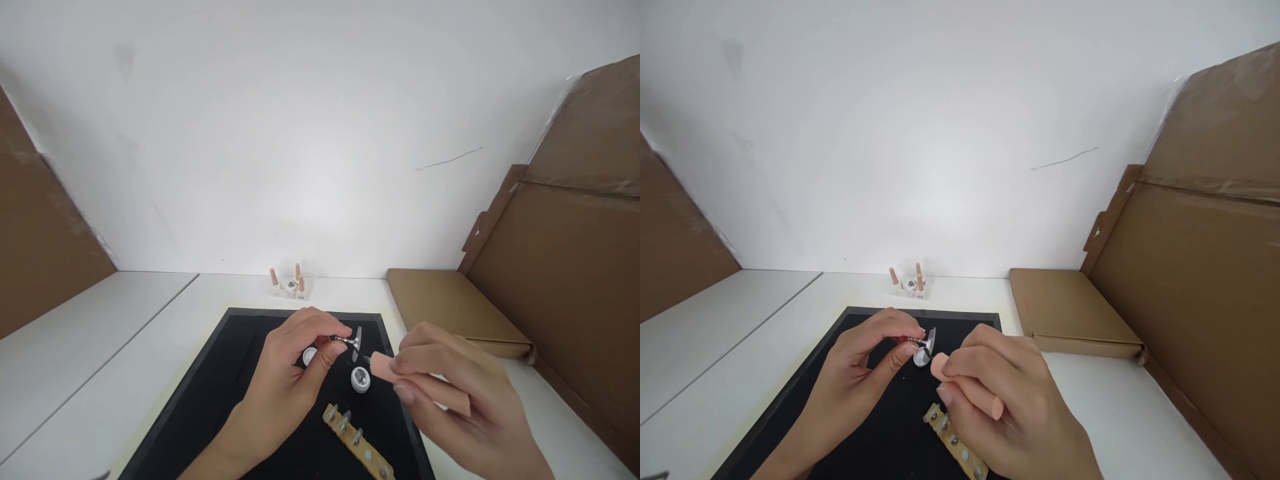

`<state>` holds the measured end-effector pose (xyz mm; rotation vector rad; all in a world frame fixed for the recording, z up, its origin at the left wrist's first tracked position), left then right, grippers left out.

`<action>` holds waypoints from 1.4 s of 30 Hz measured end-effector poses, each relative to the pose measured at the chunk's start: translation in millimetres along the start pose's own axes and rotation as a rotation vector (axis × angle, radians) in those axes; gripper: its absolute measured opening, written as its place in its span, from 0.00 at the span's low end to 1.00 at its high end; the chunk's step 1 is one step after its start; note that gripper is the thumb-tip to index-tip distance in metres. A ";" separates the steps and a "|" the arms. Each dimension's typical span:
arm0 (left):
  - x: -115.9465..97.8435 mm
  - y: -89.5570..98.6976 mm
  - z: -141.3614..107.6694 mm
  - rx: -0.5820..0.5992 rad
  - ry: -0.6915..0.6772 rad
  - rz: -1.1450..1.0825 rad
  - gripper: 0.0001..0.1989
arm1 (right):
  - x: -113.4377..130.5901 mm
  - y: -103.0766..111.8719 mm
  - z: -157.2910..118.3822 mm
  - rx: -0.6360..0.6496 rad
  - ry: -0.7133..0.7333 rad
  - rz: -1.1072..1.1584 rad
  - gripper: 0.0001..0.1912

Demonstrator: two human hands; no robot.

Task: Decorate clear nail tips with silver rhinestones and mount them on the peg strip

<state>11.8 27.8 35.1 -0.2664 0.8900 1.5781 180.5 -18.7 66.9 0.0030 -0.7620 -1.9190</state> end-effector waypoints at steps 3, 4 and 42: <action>-0.4 1.5 0.5 -0.022 -0.012 0.003 0.09 | 0.4 -1.2 0.1 0.013 -0.018 0.006 0.07; -0.1 2.0 0.3 -0.024 -0.011 0.002 0.09 | -0.1 -1.3 0.0 0.005 -0.026 0.010 0.07; 0.6 2.8 1.3 -0.034 -0.018 -0.036 0.11 | 1.6 -2.3 2.1 0.022 0.016 -0.027 0.07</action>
Point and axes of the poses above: each hand's wrist, its own z-axis towards the middle knuckle, its own y-axis out of the back of the hand, x = y × z, the point moved 5 cm from there along z, towards the middle knuckle, and after that the axes turned 3 degrees about -y, right-handed, at the moved point
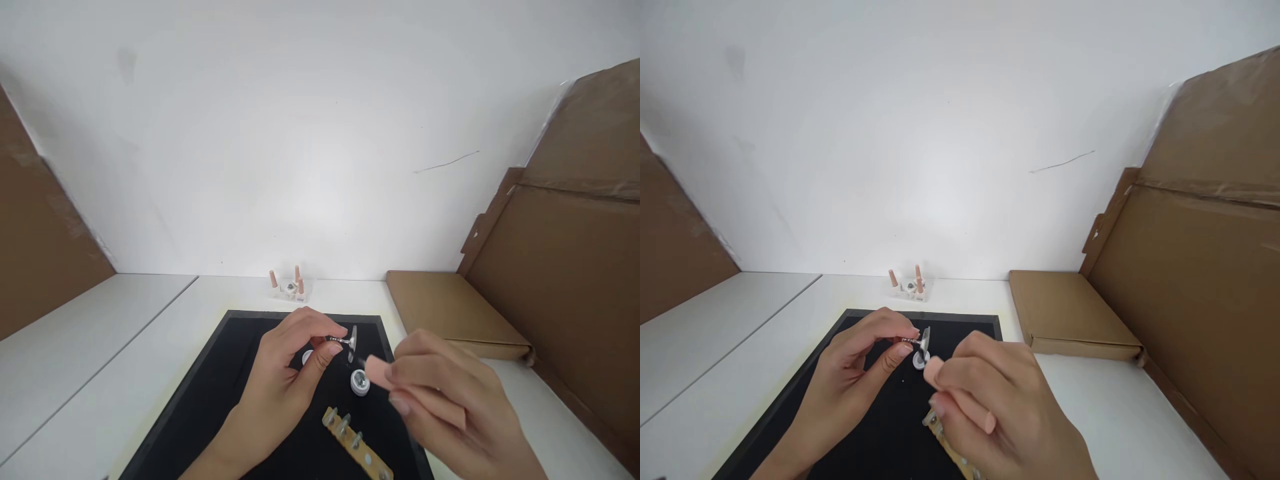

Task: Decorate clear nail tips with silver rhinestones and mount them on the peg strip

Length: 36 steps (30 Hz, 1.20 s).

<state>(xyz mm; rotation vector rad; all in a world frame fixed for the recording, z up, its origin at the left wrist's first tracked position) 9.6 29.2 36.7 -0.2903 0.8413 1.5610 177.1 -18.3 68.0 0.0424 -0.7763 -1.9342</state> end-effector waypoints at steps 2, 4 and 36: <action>1.0 0.3 0.3 0.000 0.016 -0.021 0.11 | 3.0 -0.8 0.6 0.013 -0.007 0.028 0.07; 3.2 0.9 0.5 0.005 0.042 -0.053 0.11 | 3.9 -0.1 -0.9 -0.023 -0.014 0.040 0.07; 26.4 -15.1 0.6 0.157 0.531 -0.674 0.06 | 1.8 -1.8 1.3 -0.133 0.024 0.109 0.05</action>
Point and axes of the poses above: each hand's wrist, its own z-axis towards the middle knuckle, its own y-axis out of the back of the hand, x = y × z, the point moved 5 cm from there along z, towards the middle knuckle, and after that the axes turned 3 degrees about -y, right-handed, at the moved point
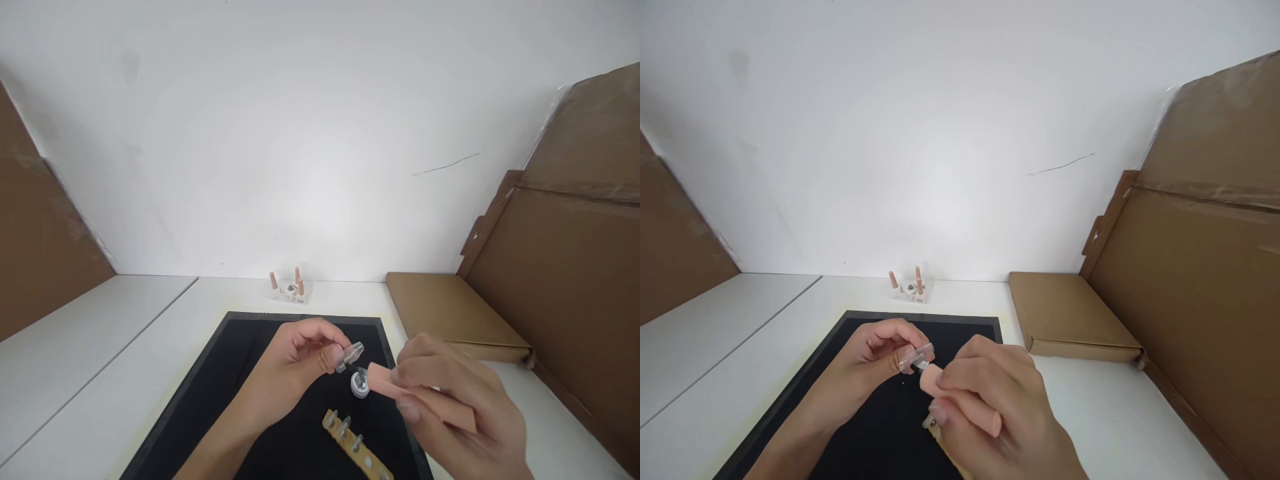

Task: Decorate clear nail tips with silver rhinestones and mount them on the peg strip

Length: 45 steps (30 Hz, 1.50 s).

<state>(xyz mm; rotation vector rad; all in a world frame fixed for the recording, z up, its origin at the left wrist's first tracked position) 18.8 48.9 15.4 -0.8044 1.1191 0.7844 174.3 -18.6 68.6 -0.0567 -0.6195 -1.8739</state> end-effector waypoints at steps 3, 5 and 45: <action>0.1 1.0 -1.9 0.007 0.007 0.001 0.06 | -6.7 2.6 -3.6 -0.023 -0.040 -0.042 0.07; 1.3 3.0 -4.0 0.016 0.011 0.024 0.07 | -11.7 6.1 -8.5 -0.051 -0.074 -0.055 0.07; 20.3 16.6 19.0 -0.078 0.028 0.032 0.09 | -16.9 11.8 -7.9 -0.033 -0.075 -0.114 0.07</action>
Point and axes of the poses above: each hand's wrist, its own z-axis towards the middle knuckle, its own y-axis out of the back of the hand, x = y × z, the point moved 5 cm from there along z, towards the middle knuckle, and after that the axes turned 3 degrees about -y, right-handed, at the moved point
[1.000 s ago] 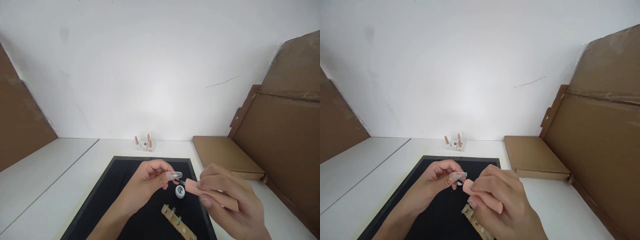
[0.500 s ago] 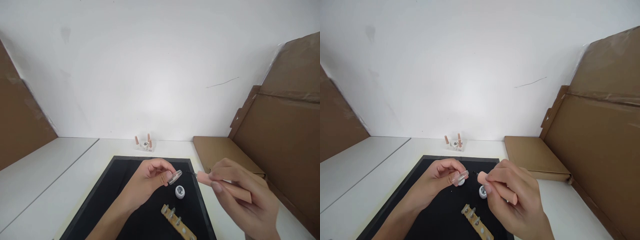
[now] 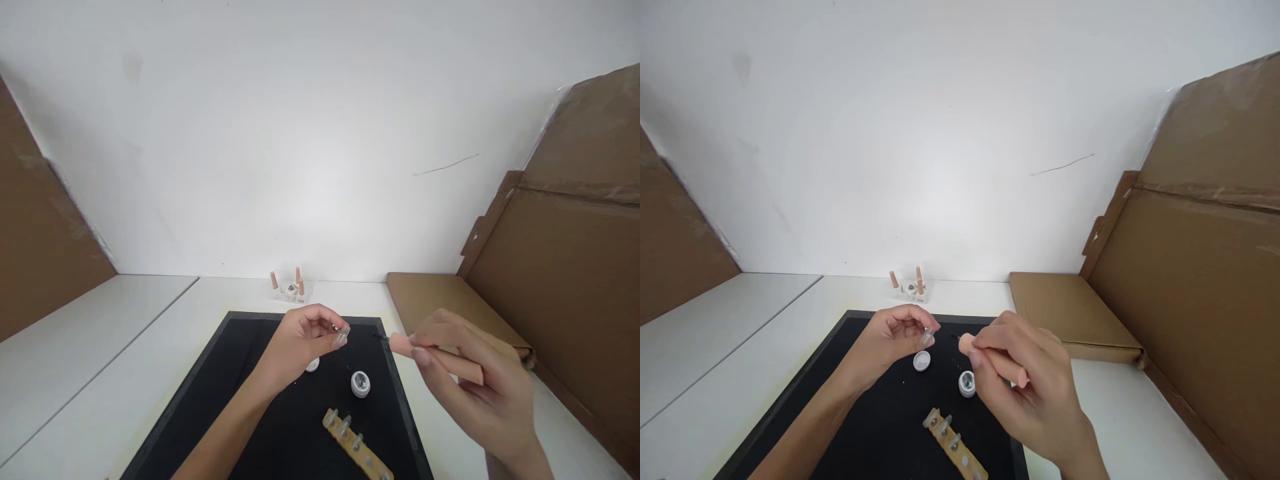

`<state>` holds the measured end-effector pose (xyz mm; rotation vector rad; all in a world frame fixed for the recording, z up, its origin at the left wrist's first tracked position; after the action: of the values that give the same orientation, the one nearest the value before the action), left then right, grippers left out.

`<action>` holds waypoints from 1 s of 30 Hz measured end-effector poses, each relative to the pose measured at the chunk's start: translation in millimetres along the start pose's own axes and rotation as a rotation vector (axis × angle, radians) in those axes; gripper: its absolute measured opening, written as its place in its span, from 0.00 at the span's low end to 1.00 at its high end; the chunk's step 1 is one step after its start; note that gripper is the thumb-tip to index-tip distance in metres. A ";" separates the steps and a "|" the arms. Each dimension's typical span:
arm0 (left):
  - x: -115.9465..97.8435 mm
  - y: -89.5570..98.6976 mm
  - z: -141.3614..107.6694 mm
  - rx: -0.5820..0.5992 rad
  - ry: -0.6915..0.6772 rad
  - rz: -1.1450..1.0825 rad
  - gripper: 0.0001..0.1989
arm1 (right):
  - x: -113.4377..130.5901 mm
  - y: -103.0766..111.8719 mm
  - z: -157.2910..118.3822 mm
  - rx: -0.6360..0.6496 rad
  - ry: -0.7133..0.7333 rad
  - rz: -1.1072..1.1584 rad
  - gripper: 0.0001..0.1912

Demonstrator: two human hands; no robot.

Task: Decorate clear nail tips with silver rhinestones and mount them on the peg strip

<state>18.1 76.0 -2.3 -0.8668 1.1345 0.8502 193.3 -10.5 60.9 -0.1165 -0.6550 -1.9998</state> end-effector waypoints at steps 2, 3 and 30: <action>4.5 2.0 4.1 -0.007 -0.009 0.020 0.09 | -1.7 0.0 0.6 -0.003 -0.001 -0.011 0.07; 7.0 3.0 5.8 -0.007 -0.012 0.031 0.10 | -2.1 0.2 1.0 -0.006 -0.001 -0.014 0.08; 145.4 47.7 -28.4 -0.026 0.197 0.344 0.15 | -15.1 -5.7 6.1 0.026 -0.012 -0.087 0.08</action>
<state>-5.8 88.0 -155.6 -0.8012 1.4750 1.0792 195.0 6.5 58.6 -0.0856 -0.7038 -2.0744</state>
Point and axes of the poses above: each hand's wrist, its own z-axis towards the middle knuckle, its own y-axis out of the back of the hand, x = y × z, the point moved 5 cm from there along z, towards the middle knuckle, and after that the axes turned 3 degrees about -y, right-handed, at the moved point
